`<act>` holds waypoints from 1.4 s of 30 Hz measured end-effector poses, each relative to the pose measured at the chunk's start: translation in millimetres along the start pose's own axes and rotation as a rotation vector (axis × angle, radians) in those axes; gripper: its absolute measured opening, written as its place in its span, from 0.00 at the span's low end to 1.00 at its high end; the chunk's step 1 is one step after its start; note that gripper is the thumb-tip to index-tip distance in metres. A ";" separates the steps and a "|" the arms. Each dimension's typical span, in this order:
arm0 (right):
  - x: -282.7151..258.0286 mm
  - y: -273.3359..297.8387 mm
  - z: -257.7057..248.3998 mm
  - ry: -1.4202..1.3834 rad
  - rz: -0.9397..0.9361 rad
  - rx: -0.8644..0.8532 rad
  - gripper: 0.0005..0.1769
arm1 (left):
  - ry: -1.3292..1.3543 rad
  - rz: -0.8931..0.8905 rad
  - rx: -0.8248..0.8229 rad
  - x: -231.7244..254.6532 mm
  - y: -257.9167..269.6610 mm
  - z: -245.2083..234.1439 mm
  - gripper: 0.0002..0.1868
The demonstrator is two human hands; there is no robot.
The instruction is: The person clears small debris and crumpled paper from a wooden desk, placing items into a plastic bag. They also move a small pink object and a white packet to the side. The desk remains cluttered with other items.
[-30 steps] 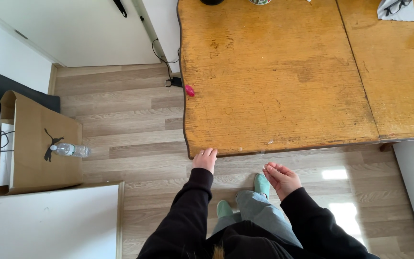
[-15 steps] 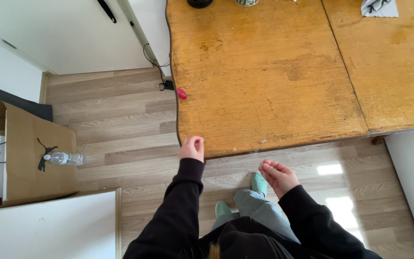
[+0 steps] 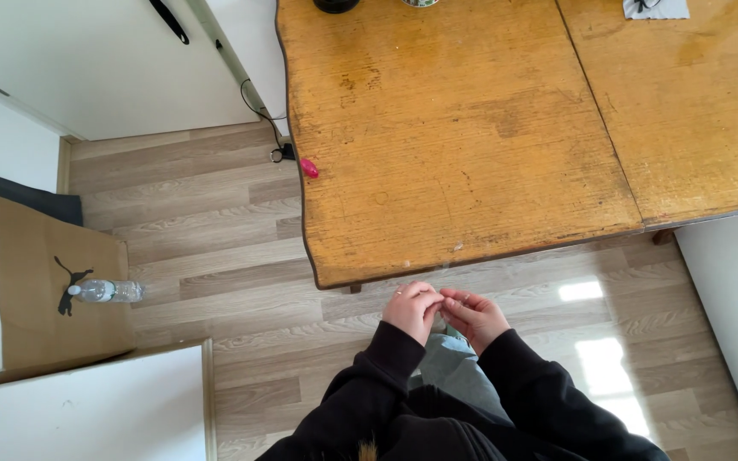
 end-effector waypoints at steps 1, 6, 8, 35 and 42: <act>7.5 -9.1 -8.6 -0.002 0.001 0.001 0.18 | -0.001 0.000 -0.003 -8.0 0.4 9.7 0.02; 14.9 -43.5 -56.6 -0.003 -0.109 0.158 0.15 | 0.113 -0.048 -0.208 -36.1 -9.4 53.8 0.15; -3.7 -46.2 -62.3 -0.046 -0.114 0.170 0.14 | 0.065 -0.200 -0.209 -75.5 -14.7 51.0 0.14; -59.0 -52.1 -64.6 -0.102 -0.087 0.087 0.14 | -0.265 -0.367 -0.342 -227.7 -36.2 158.8 0.06; -43.4 -34.8 -56.3 -0.085 -0.055 0.053 0.16 | 0.693 -0.813 0.100 -152.4 -20.8 72.7 0.10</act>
Point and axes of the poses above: each hand's wrist, its own y-axis away from the middle knuckle, its own z-axis out of the palm, x = y × z, the point moved 9 cm from there along -y, towards the middle knuckle, and after that the axes turned 1 degree about x, right-handed, at the moved point
